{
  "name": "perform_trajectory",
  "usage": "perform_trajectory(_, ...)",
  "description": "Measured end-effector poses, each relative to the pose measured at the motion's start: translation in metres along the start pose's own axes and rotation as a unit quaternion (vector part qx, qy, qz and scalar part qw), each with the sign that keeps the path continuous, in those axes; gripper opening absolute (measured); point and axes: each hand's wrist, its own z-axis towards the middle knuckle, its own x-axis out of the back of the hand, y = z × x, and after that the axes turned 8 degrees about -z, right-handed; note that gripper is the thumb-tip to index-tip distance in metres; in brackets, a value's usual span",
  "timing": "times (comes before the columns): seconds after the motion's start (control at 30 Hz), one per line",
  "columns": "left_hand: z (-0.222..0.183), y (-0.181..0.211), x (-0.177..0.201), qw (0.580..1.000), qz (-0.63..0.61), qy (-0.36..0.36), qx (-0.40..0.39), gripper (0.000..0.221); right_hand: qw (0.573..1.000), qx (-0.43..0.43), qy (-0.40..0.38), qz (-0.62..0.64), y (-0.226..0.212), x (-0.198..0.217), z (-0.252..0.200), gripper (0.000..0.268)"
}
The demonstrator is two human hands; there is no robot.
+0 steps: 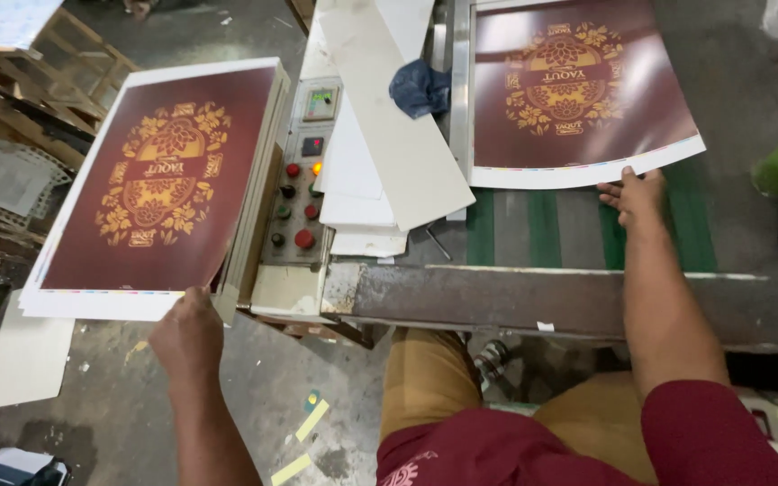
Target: Collecting printed sheets from a machine and stacking them neatly in a pile.
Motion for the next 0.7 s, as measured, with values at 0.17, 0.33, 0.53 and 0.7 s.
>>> perform_trajectory(0.17,0.004,-0.001,-0.005,1.000,-0.010,0.001,-0.005,0.031,1.000,-0.020,0.009,-0.001,-0.009,-0.015,0.035,0.023)
perform_trajectory(0.33,0.012,0.001,-0.012,1.000,0.002,-0.001,-0.004,0.032,1.000,-0.010,0.003,-0.005,-0.014,-0.024,0.069,0.025)
perform_trajectory(0.53,0.024,0.021,0.006,1.000,0.026,0.011,0.003,0.033,0.991,-0.064,-0.098,0.058,-0.027,-0.026,0.085,0.028)
perform_trajectory(0.7,0.034,0.093,0.045,0.964,-0.234,0.092,-0.081,0.014,0.994,-0.044,-0.082,0.056,-0.042,-0.060,-0.062,0.033)
